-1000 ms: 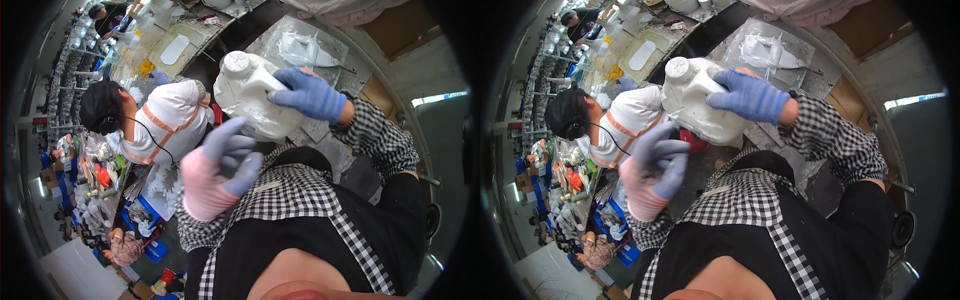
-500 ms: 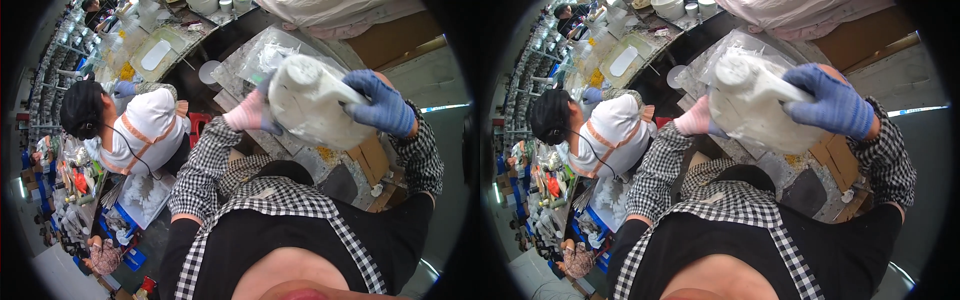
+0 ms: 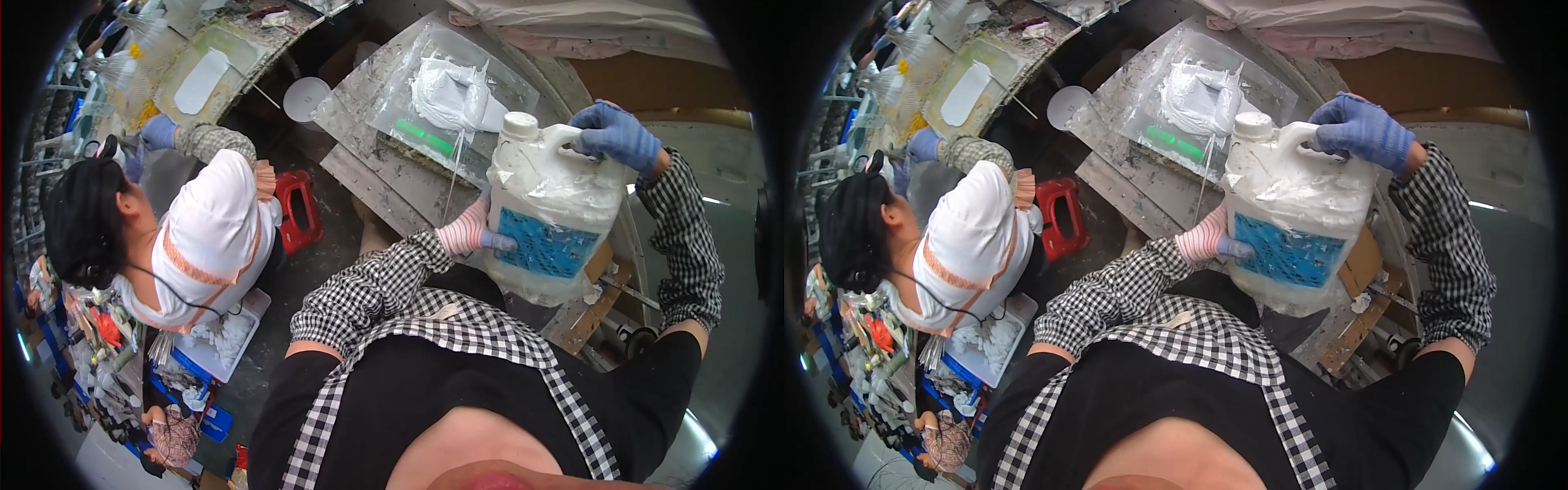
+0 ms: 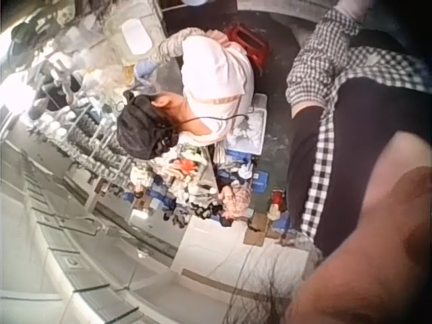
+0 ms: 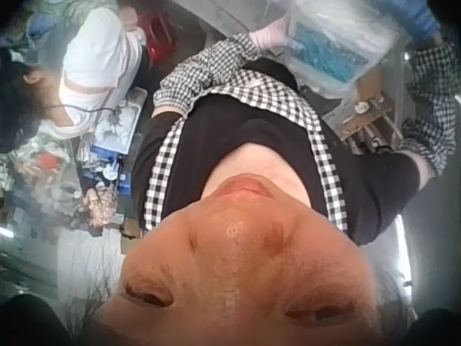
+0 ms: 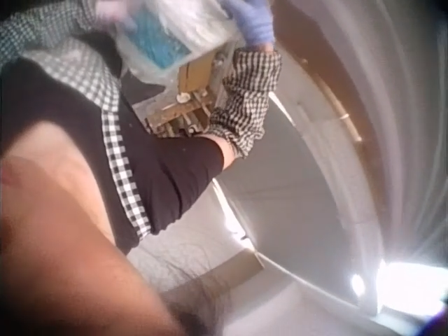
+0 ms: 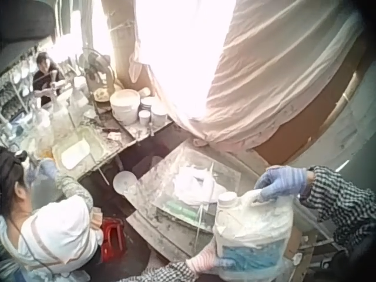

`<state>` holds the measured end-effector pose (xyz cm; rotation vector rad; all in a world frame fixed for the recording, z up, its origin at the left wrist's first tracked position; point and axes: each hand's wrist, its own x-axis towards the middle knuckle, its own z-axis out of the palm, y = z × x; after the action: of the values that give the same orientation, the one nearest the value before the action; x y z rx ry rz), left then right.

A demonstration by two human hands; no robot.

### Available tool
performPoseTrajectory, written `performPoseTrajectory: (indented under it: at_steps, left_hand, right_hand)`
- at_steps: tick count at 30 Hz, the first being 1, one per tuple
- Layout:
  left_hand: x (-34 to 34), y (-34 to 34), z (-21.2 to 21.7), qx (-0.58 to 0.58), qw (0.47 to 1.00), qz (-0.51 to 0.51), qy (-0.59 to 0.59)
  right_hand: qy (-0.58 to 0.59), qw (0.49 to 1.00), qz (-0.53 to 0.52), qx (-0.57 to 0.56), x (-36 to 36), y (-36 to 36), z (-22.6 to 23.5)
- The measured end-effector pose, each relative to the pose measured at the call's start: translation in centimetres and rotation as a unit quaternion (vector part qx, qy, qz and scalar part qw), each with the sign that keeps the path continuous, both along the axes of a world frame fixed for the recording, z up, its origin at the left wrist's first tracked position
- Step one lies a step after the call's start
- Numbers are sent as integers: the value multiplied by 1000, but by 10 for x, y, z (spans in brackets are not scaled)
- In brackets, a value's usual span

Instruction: Handling manufacturing materials and stirring adhesive paste with a spatula in a workshop setting.

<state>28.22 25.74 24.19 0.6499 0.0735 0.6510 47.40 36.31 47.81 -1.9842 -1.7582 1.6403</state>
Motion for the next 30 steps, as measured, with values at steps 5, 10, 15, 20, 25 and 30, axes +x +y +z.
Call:
performPoseTrajectory:
  at_steps: [5,10,15,20,25,30]
  left_hand:
    - [3,-1,-8,-95,995,-18,18]
    - [1,9,-10,-135,989,-58,26]
    - [4,17,-11,-181,977,-111,24]
    - [2,15,3,-266,947,-179,-3]
    - [9,5,27,-330,931,-150,-50]
    - [11,0,40,-373,918,-120,-57]
  right_hand:
    - [-43,996,13,-78,11,48,-47]
    - [-86,994,-29,-63,11,77,-84]
    - [-133,985,51,-100,18,110,-113]
    - [-199,963,142,-115,25,131,-135]
    - [-164,907,374,-99,35,143,-150]
    - [-139,770,622,19,43,142,-163]
